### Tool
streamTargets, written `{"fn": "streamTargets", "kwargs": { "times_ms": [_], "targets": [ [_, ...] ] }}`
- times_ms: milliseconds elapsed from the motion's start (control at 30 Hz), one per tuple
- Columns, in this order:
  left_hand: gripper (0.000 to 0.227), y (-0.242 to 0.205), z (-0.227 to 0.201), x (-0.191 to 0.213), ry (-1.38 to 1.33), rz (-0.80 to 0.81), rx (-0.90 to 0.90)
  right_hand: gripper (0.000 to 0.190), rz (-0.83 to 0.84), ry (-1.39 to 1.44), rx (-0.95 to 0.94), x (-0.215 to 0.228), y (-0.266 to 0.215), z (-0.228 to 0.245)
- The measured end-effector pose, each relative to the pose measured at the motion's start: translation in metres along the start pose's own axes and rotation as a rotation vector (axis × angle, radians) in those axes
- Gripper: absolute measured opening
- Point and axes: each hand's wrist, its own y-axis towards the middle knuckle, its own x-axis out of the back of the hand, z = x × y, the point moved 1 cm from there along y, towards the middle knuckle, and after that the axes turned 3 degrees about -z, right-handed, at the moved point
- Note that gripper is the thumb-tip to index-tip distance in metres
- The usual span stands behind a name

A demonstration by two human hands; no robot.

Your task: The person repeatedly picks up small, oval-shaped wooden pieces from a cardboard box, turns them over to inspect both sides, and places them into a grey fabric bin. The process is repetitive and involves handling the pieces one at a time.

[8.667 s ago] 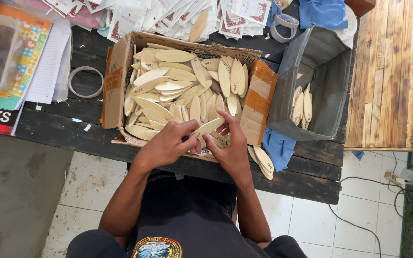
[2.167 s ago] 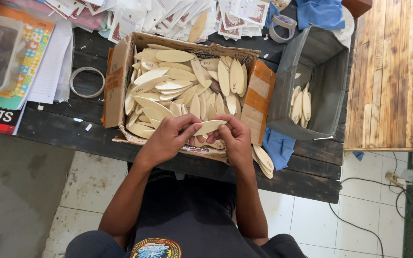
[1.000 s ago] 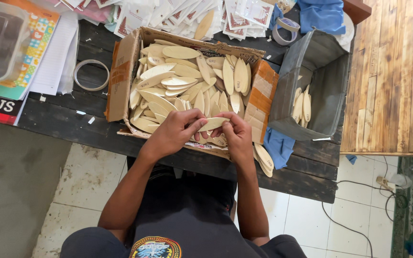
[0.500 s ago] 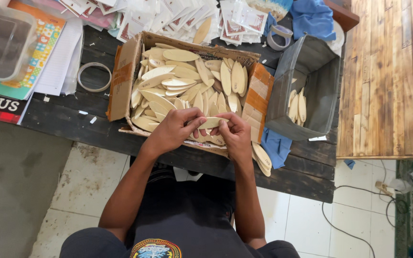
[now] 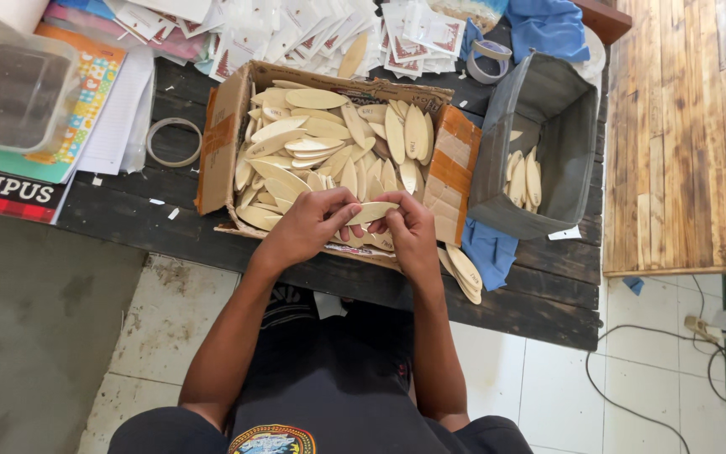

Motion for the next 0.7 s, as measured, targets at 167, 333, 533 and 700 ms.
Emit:
{"fn": "streamTargets", "kwargs": {
  "times_ms": [167, 333, 533, 700],
  "targets": [
    [0.015, -0.001, 0.007, -0.001, -0.023, -0.025, -0.002, 0.029, 0.027, -0.011, -0.007, -0.001, 0.000, 0.002],
    [0.016, 0.001, 0.005, -0.002, -0.023, -0.006, 0.016, 0.029, 0.015, -0.004, -0.004, 0.001, -0.001, 0.004],
    [0.014, -0.001, 0.004, -0.002, -0.024, 0.004, 0.031, 0.029, 0.024, 0.003, -0.021, 0.004, -0.004, -0.003],
    [0.014, 0.002, -0.007, -0.001, 0.052, 0.021, 0.073, 0.029, 0.024, -0.030, -0.043, 0.006, -0.003, -0.002]
  ]
}}
